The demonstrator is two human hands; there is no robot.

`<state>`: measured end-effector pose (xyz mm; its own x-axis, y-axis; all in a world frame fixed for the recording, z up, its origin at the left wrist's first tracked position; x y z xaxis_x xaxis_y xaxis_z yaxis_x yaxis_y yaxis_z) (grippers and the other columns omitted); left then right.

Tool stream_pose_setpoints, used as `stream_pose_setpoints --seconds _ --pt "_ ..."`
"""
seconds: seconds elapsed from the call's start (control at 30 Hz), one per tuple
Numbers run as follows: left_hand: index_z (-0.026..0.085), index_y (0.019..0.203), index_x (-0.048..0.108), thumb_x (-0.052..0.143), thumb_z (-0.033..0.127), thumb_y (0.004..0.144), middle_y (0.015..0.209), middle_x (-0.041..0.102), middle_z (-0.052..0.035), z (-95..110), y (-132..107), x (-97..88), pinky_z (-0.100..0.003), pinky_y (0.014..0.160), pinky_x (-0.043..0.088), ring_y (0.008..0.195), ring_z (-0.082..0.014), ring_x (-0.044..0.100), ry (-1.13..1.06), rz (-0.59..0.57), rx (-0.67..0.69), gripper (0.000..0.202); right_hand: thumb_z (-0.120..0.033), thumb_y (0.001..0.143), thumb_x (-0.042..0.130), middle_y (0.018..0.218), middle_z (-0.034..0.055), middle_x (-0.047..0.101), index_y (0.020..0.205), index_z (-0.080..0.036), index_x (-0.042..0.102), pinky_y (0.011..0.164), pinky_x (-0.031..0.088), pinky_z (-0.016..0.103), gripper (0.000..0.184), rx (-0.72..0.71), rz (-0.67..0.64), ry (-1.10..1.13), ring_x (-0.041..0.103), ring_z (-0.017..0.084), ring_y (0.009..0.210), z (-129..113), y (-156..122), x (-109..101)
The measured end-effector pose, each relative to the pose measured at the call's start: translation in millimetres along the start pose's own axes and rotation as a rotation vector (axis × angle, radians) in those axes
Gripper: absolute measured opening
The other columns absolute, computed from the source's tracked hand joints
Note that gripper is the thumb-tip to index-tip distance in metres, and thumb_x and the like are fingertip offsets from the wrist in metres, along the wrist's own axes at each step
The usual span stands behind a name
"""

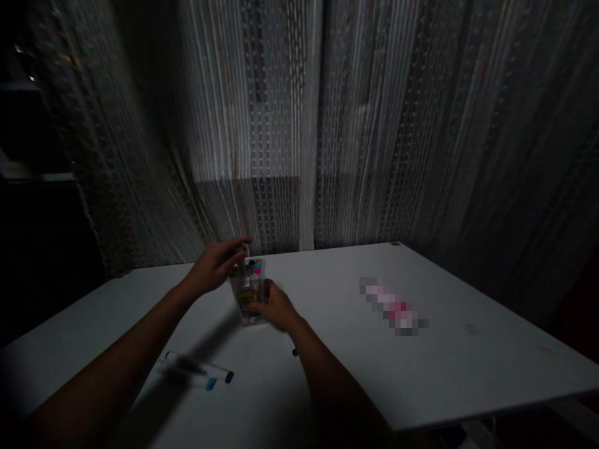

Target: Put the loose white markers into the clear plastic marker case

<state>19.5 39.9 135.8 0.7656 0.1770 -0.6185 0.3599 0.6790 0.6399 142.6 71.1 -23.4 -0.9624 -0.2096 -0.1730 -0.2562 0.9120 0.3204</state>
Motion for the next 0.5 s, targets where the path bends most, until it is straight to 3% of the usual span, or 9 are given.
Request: stream_pose_setpoints --seconds 0.17,0.37,0.5 --pt "0.020 0.107 0.065 0.053 0.031 0.078 0.077 0.066 -0.0038 -20 -13 7.4 -0.027 0.067 0.042 0.066 -0.0166 0.055 0.052 -0.014 -0.056 0.033 -0.032 0.061 0.075 0.108 0.0059 0.061 0.110 -0.020 0.048 0.084 0.047 0.039 0.057 -0.004 -0.008 -0.024 0.059 0.023 0.097 0 0 2" --pt "0.020 0.094 0.069 0.049 0.026 0.082 0.091 0.065 -0.0084 -18 -19 11.1 -0.031 0.079 0.043 0.086 -0.0204 0.058 0.053 -0.055 0.051 0.025 -0.032 0.060 0.076 0.106 0.0049 0.062 0.109 -0.021 0.049 0.084 0.047 0.039 0.058 0.003 -0.005 -0.012 0.059 0.023 0.097 5 2 1" --pt "0.018 0.094 0.067 0.052 0.028 0.080 0.087 0.065 -0.0070 -20 -23 9.9 -0.030 0.073 0.044 0.077 -0.0179 0.058 0.053 0.009 0.009 0.023 -0.031 0.060 0.076 0.107 0.0046 0.062 0.110 -0.021 0.049 0.084 0.048 0.038 0.057 0.011 -0.006 0.013 0.059 0.022 0.098 6 2 2"
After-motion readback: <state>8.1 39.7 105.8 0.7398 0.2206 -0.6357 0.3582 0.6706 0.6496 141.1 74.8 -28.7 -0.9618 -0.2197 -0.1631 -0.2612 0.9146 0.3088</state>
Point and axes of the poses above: each hand's wrist, its own y-axis towards the middle knuckle, its own x-axis out of the palm, z = x × y, the point moved 5 cm from there along y, towards the middle knuckle
